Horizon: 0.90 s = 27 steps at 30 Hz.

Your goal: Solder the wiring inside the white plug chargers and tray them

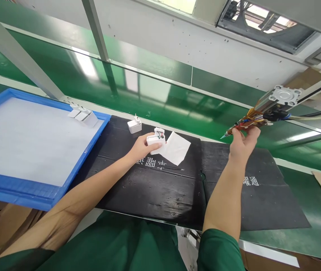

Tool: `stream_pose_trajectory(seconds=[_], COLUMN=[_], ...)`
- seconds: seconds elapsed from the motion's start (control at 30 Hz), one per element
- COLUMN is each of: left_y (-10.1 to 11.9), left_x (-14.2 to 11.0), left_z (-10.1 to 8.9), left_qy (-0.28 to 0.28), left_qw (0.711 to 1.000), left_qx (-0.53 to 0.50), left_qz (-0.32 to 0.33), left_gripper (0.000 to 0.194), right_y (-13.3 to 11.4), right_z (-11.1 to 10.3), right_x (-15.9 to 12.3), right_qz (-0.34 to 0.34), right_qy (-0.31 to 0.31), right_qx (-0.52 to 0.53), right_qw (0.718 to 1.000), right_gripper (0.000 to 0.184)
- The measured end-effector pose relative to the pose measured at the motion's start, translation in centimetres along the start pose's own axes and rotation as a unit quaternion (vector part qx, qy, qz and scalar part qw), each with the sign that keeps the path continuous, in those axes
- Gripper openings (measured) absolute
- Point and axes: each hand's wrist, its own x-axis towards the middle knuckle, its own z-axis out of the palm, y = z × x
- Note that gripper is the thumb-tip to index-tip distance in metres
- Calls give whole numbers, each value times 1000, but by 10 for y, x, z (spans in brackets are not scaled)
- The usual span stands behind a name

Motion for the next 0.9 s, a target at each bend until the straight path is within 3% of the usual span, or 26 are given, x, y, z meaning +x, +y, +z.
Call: stream_pose_trajectory(seconds=[0.13, 0.23, 0.33, 0.47, 0.63, 0.9], left_y=[-9, -16, -21, -24, -23, -21], left_x=[6, 9, 12, 13, 12, 8], left_z=[-3, -4, -6, -7, -5, 1], left_qy=[24, 49, 74, 82, 67, 75], left_qw=[998, 994, 990, 984, 977, 957], left_qx=[65, 95, 121, 160, 198, 251], left_qz=[-9, -11, -10, -10, 34, 122], left_gripper=[43, 45, 43, 41, 38, 39], right_y=[-5, -15, -34, -67, -86, -80], right_z=[26, 49, 72, 94, 99, 86], right_x=[-14, -35, -59, -90, -117, -126], right_qz=[-17, -63, -128, -179, -166, -162], right_qy=[-61, -133, -220, -286, -300, -287], right_qx=[28, 65, 102, 133, 123, 60], right_qw=[998, 987, 962, 932, 931, 942], right_gripper=[42, 38, 31, 45, 57, 39])
